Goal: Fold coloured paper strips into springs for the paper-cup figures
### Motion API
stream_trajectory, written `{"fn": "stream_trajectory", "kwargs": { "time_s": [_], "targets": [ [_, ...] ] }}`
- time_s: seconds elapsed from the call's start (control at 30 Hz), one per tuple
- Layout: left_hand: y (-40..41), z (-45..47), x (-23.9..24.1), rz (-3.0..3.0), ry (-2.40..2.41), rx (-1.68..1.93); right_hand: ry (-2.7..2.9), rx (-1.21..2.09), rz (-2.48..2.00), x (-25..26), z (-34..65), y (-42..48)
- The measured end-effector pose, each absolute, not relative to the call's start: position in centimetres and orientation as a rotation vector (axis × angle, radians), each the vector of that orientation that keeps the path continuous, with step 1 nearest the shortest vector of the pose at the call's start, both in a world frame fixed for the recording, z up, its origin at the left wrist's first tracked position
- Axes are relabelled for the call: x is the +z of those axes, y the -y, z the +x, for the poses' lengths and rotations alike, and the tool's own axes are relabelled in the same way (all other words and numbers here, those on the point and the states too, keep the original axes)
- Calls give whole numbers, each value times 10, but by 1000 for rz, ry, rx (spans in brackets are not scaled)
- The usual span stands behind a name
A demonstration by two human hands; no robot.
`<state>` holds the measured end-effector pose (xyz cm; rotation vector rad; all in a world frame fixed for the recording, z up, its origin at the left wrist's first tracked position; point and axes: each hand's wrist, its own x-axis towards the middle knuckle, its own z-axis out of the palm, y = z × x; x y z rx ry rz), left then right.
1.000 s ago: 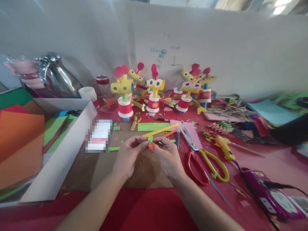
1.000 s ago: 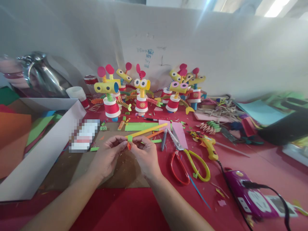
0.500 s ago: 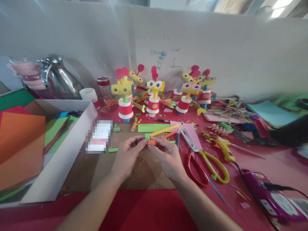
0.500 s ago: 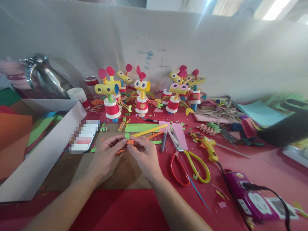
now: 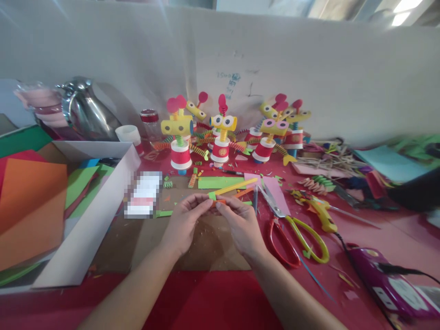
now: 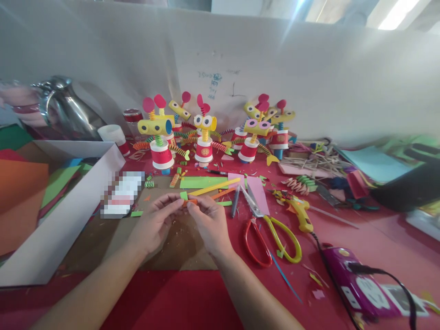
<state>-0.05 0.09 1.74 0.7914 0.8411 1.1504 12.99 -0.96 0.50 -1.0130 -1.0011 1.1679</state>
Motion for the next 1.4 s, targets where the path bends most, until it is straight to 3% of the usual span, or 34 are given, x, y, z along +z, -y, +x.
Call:
{"fn": "stream_trajectory", "kwargs": {
  "time_s": [0.7,0.93,1.17,1.4],
  "targets": [
    [-3,-6,22,901,-883,992,1204,998,-1129,12,132,11],
    [-6,-5,18,547,-812,1036,1070,1021,-1082,10,137,9],
    [-8,-4,19,269,-754,1023,1497,623,-1111,7,131,14],
    [-4,-3,13,483,-685,1066,1417,680,-1092,10,132,13]
  ]
}}
